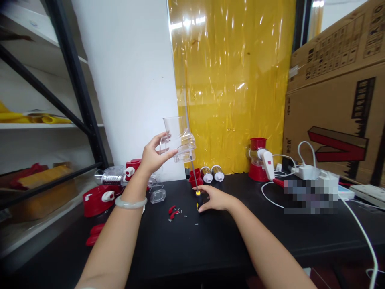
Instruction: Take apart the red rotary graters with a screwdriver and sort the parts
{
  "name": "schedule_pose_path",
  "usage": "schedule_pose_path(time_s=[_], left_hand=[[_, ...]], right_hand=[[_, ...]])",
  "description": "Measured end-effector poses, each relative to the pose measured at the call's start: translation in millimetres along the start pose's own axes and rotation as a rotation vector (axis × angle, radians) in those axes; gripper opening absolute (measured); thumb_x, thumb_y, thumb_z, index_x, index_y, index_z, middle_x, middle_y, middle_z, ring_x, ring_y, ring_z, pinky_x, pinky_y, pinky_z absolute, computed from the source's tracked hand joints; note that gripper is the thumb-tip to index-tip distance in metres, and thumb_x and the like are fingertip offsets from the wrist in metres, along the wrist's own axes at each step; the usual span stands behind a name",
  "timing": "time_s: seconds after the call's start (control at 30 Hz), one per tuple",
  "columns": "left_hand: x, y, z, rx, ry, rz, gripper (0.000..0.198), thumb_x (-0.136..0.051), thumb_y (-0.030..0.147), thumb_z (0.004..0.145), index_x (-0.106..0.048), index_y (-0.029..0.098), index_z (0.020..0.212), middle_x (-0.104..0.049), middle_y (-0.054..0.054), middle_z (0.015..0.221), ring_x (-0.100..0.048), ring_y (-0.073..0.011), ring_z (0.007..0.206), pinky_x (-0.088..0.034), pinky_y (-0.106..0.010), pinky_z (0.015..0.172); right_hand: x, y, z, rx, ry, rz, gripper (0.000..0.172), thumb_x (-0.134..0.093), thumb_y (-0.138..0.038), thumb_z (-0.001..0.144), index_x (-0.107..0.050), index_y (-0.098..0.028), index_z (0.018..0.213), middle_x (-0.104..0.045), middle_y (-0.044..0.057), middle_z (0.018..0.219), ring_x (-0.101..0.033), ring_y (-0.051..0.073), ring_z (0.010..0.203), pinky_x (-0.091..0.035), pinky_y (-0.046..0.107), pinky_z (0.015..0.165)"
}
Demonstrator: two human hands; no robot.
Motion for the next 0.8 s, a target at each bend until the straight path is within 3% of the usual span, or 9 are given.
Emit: schedule_pose_path(time_s=[0.1, 0.2, 0.37, 0.47, 0.53, 0.6, 0.67, 0.73, 0.8], left_hand=[[-0.5, 1.0, 0.3, -0.013, -0.001, -0.010, 0.074, -0.083, 0.038, 0.062, -0.056, 0.022, 0.129, -0.061, -0.014, 0.128, -0.059, -0.0277, 0.116, -0.059, -0.041, 0.086], [-0.1, 1.7, 0.5, -0.015, 0.004, -0.009, 0.073, -0.083, 0.038, 0.061, -0.057, 0.022, 0.128, -0.061, -0.014, 0.128, -0.059, -0.0284, 0.116, -0.059, -0.041, 0.085], [2.0, 1.6, 0.3, 0.009, 0.009, 0.010, 0.075, -0.084, 0.038, 0.060, -0.056, 0.022, 0.128, -0.062, -0.013, 0.128, -0.059, -0.0277, 0.116, -0.058, -0.041, 0.087], [2.6, 2.6, 0.1, 0.013, 0.008, 0.011, 0.075, -0.084, 0.039, 0.060, -0.056, 0.022, 0.128, -0.060, -0.013, 0.130, -0.058, -0.0276, 0.117, -0.058, -0.042, 0.087], [2.6, 3.4, 0.1, 0.009, 0.004, 0.009, 0.075, -0.084, 0.039, 0.060, -0.056, 0.023, 0.128, -0.059, -0.013, 0.132, -0.058, -0.0278, 0.118, -0.058, -0.042, 0.087], [2.6, 3.7, 0.2, 0.005, 0.002, 0.011, 0.075, -0.083, 0.039, 0.061, -0.056, 0.023, 0.129, -0.060, -0.014, 0.131, -0.058, -0.0279, 0.117, -0.058, -0.043, 0.087], [3.4, 3.8, 0.5, -0.001, 0.009, 0.017, 0.074, -0.083, 0.039, 0.061, -0.056, 0.023, 0.128, -0.060, -0.014, 0.131, -0.058, -0.0279, 0.117, -0.058, -0.043, 0.087], [4.0, 3.5, 0.8, -0.007, 0.012, 0.017, 0.074, -0.083, 0.039, 0.061, -0.057, 0.023, 0.128, -0.060, -0.013, 0.131, -0.058, -0.0277, 0.117, -0.059, -0.042, 0.086], [4.2, 2.4, 0.9, -0.004, 0.012, 0.018, 0.074, -0.084, 0.039, 0.060, -0.057, 0.024, 0.128, -0.060, -0.013, 0.131, -0.058, -0.0275, 0.117, -0.059, -0.042, 0.087]], right_hand=[[-6.4, 1.7, 1.0, -0.030, -0.082, 0.159, 0.070, -0.084, -0.039, 0.062, -0.059, -0.019, 0.124, -0.067, 0.006, 0.100, -0.064, 0.020, 0.093, -0.050, 0.037, 0.086], [-5.7, 4.6, 3.3, -0.064, -0.041, 0.150, 0.059, -0.085, -0.037, 0.059, -0.065, -0.015, 0.110, -0.063, 0.000, 0.077, -0.062, 0.016, 0.073, -0.051, 0.033, 0.076], [-5.9, -2.2, 1.3, -0.008, -0.033, 0.200, 0.068, -0.085, -0.039, 0.060, -0.062, -0.020, 0.120, -0.065, 0.007, 0.114, -0.061, 0.020, 0.101, -0.050, 0.034, 0.088], [-13.5, -2.0, 1.8, -0.017, -0.115, 0.223, 0.065, -0.082, -0.043, 0.065, -0.063, -0.016, 0.120, -0.069, 0.008, 0.103, -0.064, 0.020, 0.093, -0.050, 0.036, 0.085], [-10.4, 1.5, 3.0, -0.045, -0.071, 0.134, 0.061, -0.083, -0.044, 0.062, -0.067, -0.014, 0.112, -0.069, 0.005, 0.088, -0.065, 0.020, 0.082, -0.051, 0.035, 0.079], [-2.1, 1.5, 2.4, -0.046, 0.019, 0.040, 0.061, -0.087, -0.042, 0.057, -0.068, -0.015, 0.108, -0.068, 0.005, 0.094, -0.064, 0.021, 0.086, -0.051, 0.035, 0.080], [1.3, -3.6, 0.2, -0.010, 0.037, 0.037, 0.066, -0.088, -0.039, 0.055, -0.066, -0.020, 0.115, -0.064, 0.007, 0.115, -0.060, 0.023, 0.105, -0.049, 0.035, 0.088], [-4.0, -9.0, -1.7, 0.020, -0.042, 0.122, 0.069, -0.085, -0.038, 0.061, -0.061, -0.023, 0.124, -0.061, 0.007, 0.124, -0.057, 0.023, 0.114, -0.048, 0.036, 0.093], [-11.3, -10.5, -2.0, 0.007, -0.124, 0.213, 0.067, -0.081, -0.040, 0.066, -0.058, -0.021, 0.126, -0.066, 0.007, 0.112, -0.062, 0.022, 0.105, -0.049, 0.037, 0.091]])
Point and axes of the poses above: each hand's wrist, its own z-axis towards the middle knuckle, its own x-axis out of the back of the hand, y = z × x, the point moved 8 cm from there along z, towards the middle knuckle
